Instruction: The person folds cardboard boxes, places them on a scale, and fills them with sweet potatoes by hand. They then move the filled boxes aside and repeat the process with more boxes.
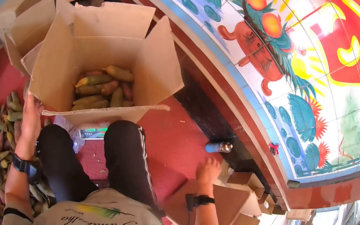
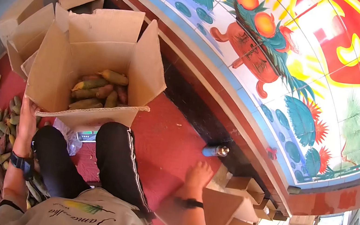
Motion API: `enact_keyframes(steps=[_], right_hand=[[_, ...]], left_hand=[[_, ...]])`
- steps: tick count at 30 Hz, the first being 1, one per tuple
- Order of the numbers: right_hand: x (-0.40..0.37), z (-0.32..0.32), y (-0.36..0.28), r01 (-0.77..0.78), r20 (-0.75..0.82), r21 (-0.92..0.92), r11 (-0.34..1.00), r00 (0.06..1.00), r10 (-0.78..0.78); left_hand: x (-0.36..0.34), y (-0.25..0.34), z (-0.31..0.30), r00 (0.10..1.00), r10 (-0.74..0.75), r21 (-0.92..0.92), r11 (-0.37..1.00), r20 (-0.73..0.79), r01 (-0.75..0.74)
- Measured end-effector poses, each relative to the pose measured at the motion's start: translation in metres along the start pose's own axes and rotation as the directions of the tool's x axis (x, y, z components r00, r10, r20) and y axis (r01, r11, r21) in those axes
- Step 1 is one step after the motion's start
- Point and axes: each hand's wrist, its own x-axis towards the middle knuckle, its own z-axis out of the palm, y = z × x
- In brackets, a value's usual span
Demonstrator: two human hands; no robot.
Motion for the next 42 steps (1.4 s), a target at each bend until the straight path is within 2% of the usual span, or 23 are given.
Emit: enact_keyframes(steps=[2,3,5,7,9,11,13,15,16,18,19,20,21,22,24,25,26,27,29,31,36,41,42], right_hand=[[-0.009,-0.005,0.027,-0.071,0.072,-0.168,0.983,0.994,0.084],[-0.012,-0.019,0.037,-0.116,0.125,-0.223,0.968,0.981,0.146],[-0.014,-0.036,0.058,-0.248,0.172,-0.205,0.947,0.943,0.285],[-0.025,-0.024,0.093,-0.297,0.044,-0.245,0.923,0.947,0.317],[-0.037,-0.03,0.115,-0.351,0.01,-0.327,0.877,0.927,0.375],[-0.039,-0.058,0.111,-0.461,0.002,-0.27,0.845,0.877,0.48],[-0.04,-0.062,0.107,-0.504,0.007,-0.232,0.832,0.855,0.519],[-0.055,-0.03,0.132,-0.667,0.134,-0.049,0.744,0.733,0.667],[-0.06,-0.02,0.145,-0.661,0.131,-0.041,0.749,0.74,0.66],[-0.068,-0.004,0.17,-0.549,0.426,-0.125,0.826,0.722,0.545],[-0.075,0.007,0.179,-0.549,0.421,-0.122,0.827,0.726,0.544],[-0.083,0.019,0.188,-0.259,0.466,-0.021,0.966,0.852,0.238],[-0.087,0.027,0.194,0.056,0.477,0.086,0.995,0.874,-0.09],[-0.086,0.033,0.192,0.049,0.48,0.076,0.996,0.874,-0.079],[-0.08,0.033,0.174,-0.143,0.461,-0.068,0.987,0.873,0.159],[-0.068,-0.025,0.128,-0.352,0.364,0.099,0.931,0.883,0.295],[-0.072,-0.03,0.124,-0.279,0.236,0.134,0.951,0.941,0.242],[-0.073,-0.04,0.119,-0.298,0.237,0.118,0.947,0.935,0.264],[-0.065,-0.064,0.104,-0.344,0.202,0.262,0.902,0.933,0.297],[-0.057,-0.089,0.09,-0.325,0.191,0.274,0.905,0.941,0.28],[-0.035,-0.144,0.057,-0.292,0.175,0.281,0.914,0.952,0.251],[-0.03,-0.197,0.058,-0.337,0.075,0.32,0.885,0.941,0.331],[-0.032,-0.202,0.063,-0.33,0.065,0.424,0.843,0.94,0.335]], left_hand=[[-0.012,0.007,0.018,0.999,0.009,-0.019,1.0,-0.049,-0.01],[-0.013,0.001,0.013,1.0,0.002,-0.027,1.0,0.011,-0.001],[-0.025,0.01,0.037,0.999,0.045,-0.024,0.999,0.016,-0.045],[-0.026,-0.008,0.031,0.997,0.022,0.056,0.998,-0.072,-0.018],[-0.025,-0.017,0.024,0.999,-0.042,0.182,0.983,0.025,0.036],[-0.029,-0.025,0.038,0.994,0.111,0.103,0.988,0.006,-0.111],[-0.031,-0.026,0.041,0.993,0.114,0.099,0.989,-0.006,-0.113],[-0.03,-0.027,0.04,0.994,0.111,0.086,0.99,0.004,-0.111],[-0.027,-0.037,0.032,0.993,0.12,0.141,0.983,-0.017,-0.117],[-0.033,-0.017,0.045,0.987,0.162,0.188,0.969,-0.005,-0.158],[-0.035,-0.01,0.05,0.981,0.193,0.234,0.953,0.02,-0.192],[-0.034,-0.016,0.049,0.982,0.187,0.195,0.963,0.003,-0.184],[-0.032,-0.023,0.044,0.983,0.184,0.19,0.965,0.004,-0.182],[-0.029,-0.03,0.036,0.989,0.146,0.184,0.972,-0.004,-0.143],[-0.029,-0.031,0.037,0.992,0.121,0.228,0.967,-0.035,-0.11],[-0.028,-0.036,0.038,0.987,0.14,0.23,0.966,-0.084,-0.118],[-0.027,-0.038,0.037,0.989,0.118,0.215,0.972,-0.091,-0.097],[-0.027,-0.038,0.035,0.991,0.096,0.2,0.977,-0.097,-0.075],[-0.027,-0.037,0.032,0.995,0.098,0.155,0.983,0.008,-0.098],[-0.025,-0.039,0.03,0.981,0.192,0.221,0.956,0.02,-0.191],[-0.026,-0.032,0.032,0.974,0.225,0.237,0.945,0.021,-0.224],[-0.03,-0.019,0.039,0.94,0.34,0.297,0.9,-0.024,-0.318],[-0.032,-0.014,0.043,0.917,0.396,0.334,0.871,-0.045,-0.359]])
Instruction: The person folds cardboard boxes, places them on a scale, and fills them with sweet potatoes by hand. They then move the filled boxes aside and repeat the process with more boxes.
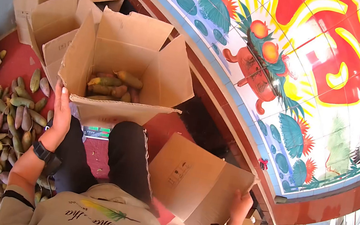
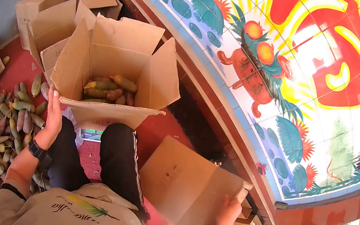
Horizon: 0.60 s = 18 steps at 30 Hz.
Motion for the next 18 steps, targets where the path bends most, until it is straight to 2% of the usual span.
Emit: enact_keyframes(steps=[2,3,4,5,6,7,9,11,13,14,15,17,18], right_hand=[[-0.006,-0.016,-0.006,0.021,-0.064,0.183,0.983,0.998,-0.01],[-0.009,-0.023,-0.014,0.046,-0.119,0.251,0.967,0.993,-0.017],[-0.008,-0.027,-0.011,0.083,-0.147,0.294,0.952,0.988,-0.041],[-0.009,-0.031,-0.012,0.087,-0.148,0.296,0.951,0.988,-0.044],[-0.01,-0.038,-0.015,0.075,-0.193,0.316,0.946,0.981,-0.013],[-0.011,-0.048,-0.02,0.063,-0.236,0.335,0.94,0.972,0.019],[-0.011,-0.072,-0.029,0.13,-0.273,0.266,0.955,0.96,-0.054],[-0.005,-0.09,-0.027,0.208,-0.41,0.333,0.92,0.91,-0.057],[-0.009,-0.114,-0.035,0.194,-0.426,0.375,0.906,0.905,-0.018],[-0.01,-0.123,-0.036,0.246,-0.473,0.375,0.894,0.88,-0.044],[-0.011,-0.133,-0.038,0.265,-0.506,0.402,0.876,0.862,-0.029],[-0.016,-0.156,-0.037,0.311,-0.541,0.448,0.838,0.841,-0.023],[-0.016,-0.163,-0.04,0.349,-0.609,0.415,0.84,0.793,-0.029]], left_hand=[[-0.002,0.015,0.003,0.991,0.109,0.07,0.992,-0.078,-0.104],[-0.004,0.023,0.004,0.991,0.11,0.071,0.992,-0.081,-0.105],[-0.007,0.033,0.005,0.946,0.312,0.205,0.935,-0.087,-0.289],[-0.01,0.039,0.006,0.863,0.501,0.335,0.826,-0.066,-0.454],[-0.018,0.04,0.005,0.83,0.557,0.419,0.755,-0.005,-0.504],[-0.026,0.04,0.005,0.829,0.559,0.421,0.755,-0.01,-0.503],[-0.038,0.04,0.009,0.582,0.789,0.194,0.551,0.198,-0.812],[-0.048,0.051,0.022,0.487,0.818,-0.024,0.519,0.306,-0.855],[-0.058,0.062,0.038,0.46,0.792,-0.148,0.552,0.401,-0.821],[-0.06,0.071,0.045,0.448,0.752,-0.183,0.587,0.484,-0.788],[-0.063,0.079,0.052,0.457,0.748,-0.175,0.592,0.481,-0.786],[-0.066,0.094,0.066,0.415,0.665,-0.189,0.641,0.621,-0.744],[-0.068,0.103,0.071,0.423,0.665,-0.178,0.64,0.615,-0.747]])
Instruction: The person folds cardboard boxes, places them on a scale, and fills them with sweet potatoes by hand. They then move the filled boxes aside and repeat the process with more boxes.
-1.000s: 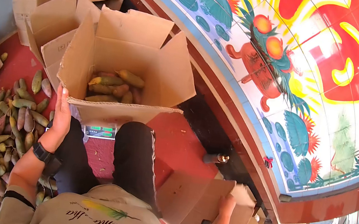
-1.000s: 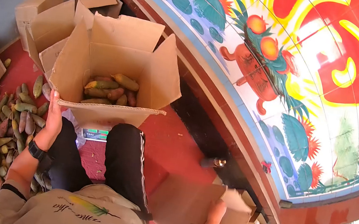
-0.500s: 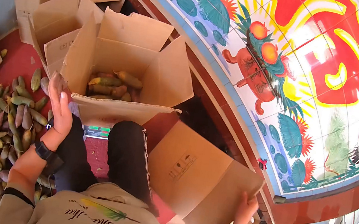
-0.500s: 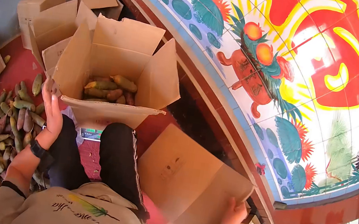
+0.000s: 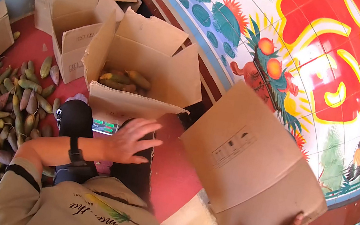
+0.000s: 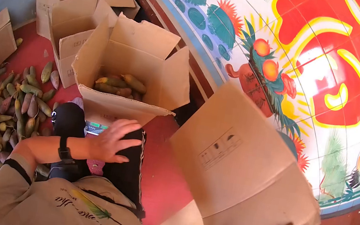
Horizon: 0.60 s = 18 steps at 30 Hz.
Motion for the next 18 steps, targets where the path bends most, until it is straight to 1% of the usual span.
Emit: enact_keyframes(steps=[1,2,3,4,5,6,7,8,9,10,11,13,14,15,17,18], right_hand=[[0.005,-0.003,-0.008,0.051,-0.067,-0.008,0.999,0.996,-0.051],[0.009,-0.006,-0.019,-0.013,-0.105,0.051,0.999,0.994,0.018],[0.014,-0.011,-0.028,-0.03,-0.15,0.018,0.999,0.988,0.032],[0.02,-0.016,-0.028,0.059,-0.18,-0.006,0.998,0.982,-0.059],[0.023,-0.011,-0.043,0.147,-0.208,-0.027,0.989,0.967,-0.149],[0.019,-0.003,-0.055,0.078,-0.305,0.046,0.996,0.95,-0.06],[0.015,0.009,-0.071,0.047,-0.345,0.252,0.966,0.938,0.044],[0.019,0.005,-0.066,0.113,-0.379,0.197,0.974,0.925,-0.031],[0.024,0.003,-0.061,0.177,-0.411,0.138,0.974,0.905,-0.106],[0.012,0.034,-0.102,0.347,-0.478,0.107,0.932,0.84,-0.258],[0.009,0.045,-0.112,0.357,-0.475,0.127,0.926,0.841,-0.259],[0.007,0.062,-0.119,0.216,-0.41,0.315,0.924,0.909,-0.073],[0.015,0.073,-0.114,0.293,-0.445,0.343,0.892,0.888,-0.121],[0.018,0.083,-0.109,0.294,-0.467,0.347,0.89,0.877,-0.108],[0.011,0.11,-0.129,0.111,-0.468,0.352,0.93,0.881,0.072],[0.012,0.121,-0.124,0.142,-0.414,0.456,0.878,0.908,0.068]], left_hand=[[0.008,0.006,0.002,0.994,-0.071,-0.066,0.995,0.08,0.076],[0.016,0.011,0.004,0.977,-0.136,-0.124,0.98,0.162,0.157],[0.021,0.015,0.007,0.978,-0.144,-0.113,0.98,0.149,0.162],[0.025,0.019,0.013,0.962,-0.23,-0.31,0.913,0.149,0.266],[0.03,0.019,0.017,0.937,-0.31,-0.49,0.799,0.162,0.349],[0.037,0.016,0.02,0.92,-0.312,-0.594,0.703,0.237,0.391],[0.043,0.016,0.02,0.918,-0.331,-0.579,0.713,0.219,0.395],[0.051,0.016,0.02,0.881,-0.368,-0.72,0.519,0.298,0.46],[0.057,0.015,0.018,0.845,-0.379,-0.818,0.292,0.378,0.497],[0.065,0.015,0.007,0.834,-0.368,-0.817,0.256,0.411,0.516],[0.072,0.013,0.0,0.835,-0.384,-0.818,0.266,0.395,0.51],[0.083,0.008,-0.012,0.831,-0.425,-0.913,0.023,0.36,0.408],[0.087,0.002,-0.018,0.864,-0.423,-0.958,-0.037,0.272,0.283],[0.09,-0.003,-0.027,0.864,-0.43,-0.96,-0.024,0.261,0.278],[0.096,-0.012,-0.046,0.83,-0.552,-0.997,-0.033,0.077,0.07],[0.096,-0.014,-0.057,0.811,-0.585,-1.0,-0.021,0.023,0.014]])
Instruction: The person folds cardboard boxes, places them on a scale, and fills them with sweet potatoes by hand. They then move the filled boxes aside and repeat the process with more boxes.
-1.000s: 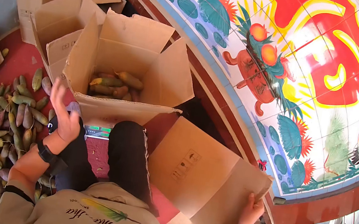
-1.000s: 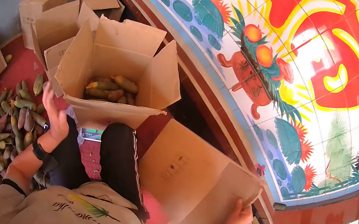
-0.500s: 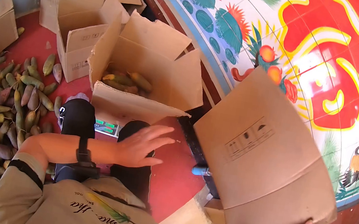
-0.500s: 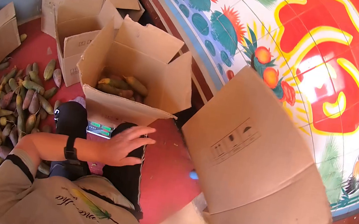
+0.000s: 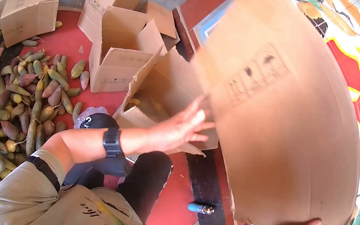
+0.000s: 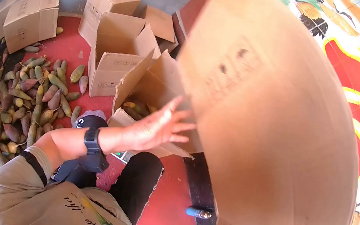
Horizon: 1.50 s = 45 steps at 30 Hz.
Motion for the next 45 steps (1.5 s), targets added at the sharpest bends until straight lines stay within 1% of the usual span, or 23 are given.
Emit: enact_keyframes(steps=[2,3,5,9,11,13,15,17,19,21,25,27,30,31,33,35,37,39,41,42,43,44,45], right_hand=[[-0.015,0.022,0.018,-0.019,0.129,0.271,0.962,0.992,-0.017],[-0.024,0.033,0.018,0.041,0.187,0.308,0.951,0.977,-0.103],[-0.034,0.049,0.031,0.065,0.315,0.51,0.858,0.914,-0.257],[-0.061,0.082,0.021,0.085,0.374,0.583,0.808,0.855,-0.36],[-0.072,0.095,0.014,0.054,0.401,0.649,0.759,0.824,-0.401],[-0.082,0.109,0.005,0.001,0.412,0.71,0.705,0.811,-0.416],[-0.092,0.122,-0.002,-0.003,0.416,0.754,0.657,0.776,-0.475],[-0.103,0.135,-0.008,0.051,0.388,0.742,0.669,0.781,-0.49],[-0.114,0.144,-0.021,0.313,0.306,0.709,0.631,0.67,-0.676],[-0.123,0.149,-0.04,0.379,0.325,0.689,0.618,0.601,-0.73],[-0.157,0.169,-0.062,0.354,0.224,0.807,0.473,0.558,-0.799],[-0.171,0.167,-0.087,0.278,0.143,0.904,0.324,0.518,-0.843],[-0.2,0.168,-0.105,0.143,0.088,0.974,0.174,0.47,-0.878],[-0.208,0.165,-0.111,0.13,0.065,0.982,0.138,0.451,-0.89],[-0.232,0.163,-0.119,0.04,0.102,0.99,0.135,0.459,-0.882],[-0.255,0.161,-0.124,-0.046,0.138,0.99,0.132,0.464,-0.875],[-0.273,0.159,-0.13,-0.126,0.186,0.981,0.144,0.448,-0.874],[-0.289,0.159,-0.137,-0.15,0.196,0.978,0.146,0.416,-0.888],[-0.309,0.16,-0.139,-0.183,0.207,0.972,0.147,0.379,-0.902],[-0.322,0.163,-0.137,-0.18,0.236,0.965,0.19,0.286,-0.929],[-0.334,0.167,-0.133,-0.171,0.264,0.957,0.233,0.189,-0.946],[-0.344,0.169,-0.129,-0.174,0.267,0.956,0.236,0.189,-0.945],[-0.353,0.169,-0.124,-0.151,0.324,0.939,0.308,0.093,-0.942]], left_hand=[[-0.002,0.02,-0.011,0.996,0.069,-0.059,0.996,-0.062,-0.073],[-0.007,0.028,-0.014,0.98,0.162,0.002,0.987,-0.119,-0.163],[-0.017,0.046,-0.018,0.965,0.182,0.046,0.983,-0.19,-0.177],[-0.027,0.05,-0.035,0.949,0.212,0.186,0.968,-0.233,-0.17],[-0.029,0.059,-0.041,0.906,0.347,0.214,0.93,-0.24,-0.3],[-0.031,0.068,-0.044,0.881,0.394,0.232,0.912,-0.262,-0.339],[-0.033,0.074,-0.046,0.81,0.525,0.403,0.822,-0.263,-0.402],[-0.038,0.077,-0.048,0.775,0.576,0.469,0.777,-0.26,-0.42],[-0.046,0.08,-0.052,0.657,0.693,0.565,0.682,-0.296,-0.465],[-0.056,0.083,-0.06,0.625,0.727,0.603,0.642,-0.282,-0.474],[-0.085,0.085,-0.098,0.513,0.813,0.849,0.456,-0.276,-0.266],[-0.095,0.091,-0.089,0.438,0.807,0.711,0.572,-0.396,-0.41],[-0.122,0.097,-0.125,0.411,0.835,0.633,0.546,-0.365,-0.548],[-0.129,0.1,-0.128,0.342,0.843,0.653,0.537,-0.414,-0.534],[-0.151,0.108,-0.145,0.357,0.834,0.616,0.552,-0.422,-0.562],[-0.17,0.112,-0.167,0.278,0.851,0.618,0.517,-0.445,-0.592],[-0.183,0.117,-0.171,0.301,0.838,0.608,0.54,-0.456,-0.582],[-0.197,0.116,-0.195,0.267,0.846,0.638,0.525,-0.461,-0.563],[-0.214,0.118,-0.22,0.417,0.722,0.529,0.689,-0.552,-0.495],[-0.238,0.117,-0.264,0.5,0.589,0.381,0.802,-0.635,-0.46],[-0.249,0.121,-0.262,0.501,0.585,0.382,0.805,-0.638,-0.454],[-0.256,0.126,-0.254,0.429,0.477,0.426,0.879,-0.767,-0.216],[-0.263,0.13,-0.25,0.314,0.381,0.412,0.911,-0.87,0.034]])
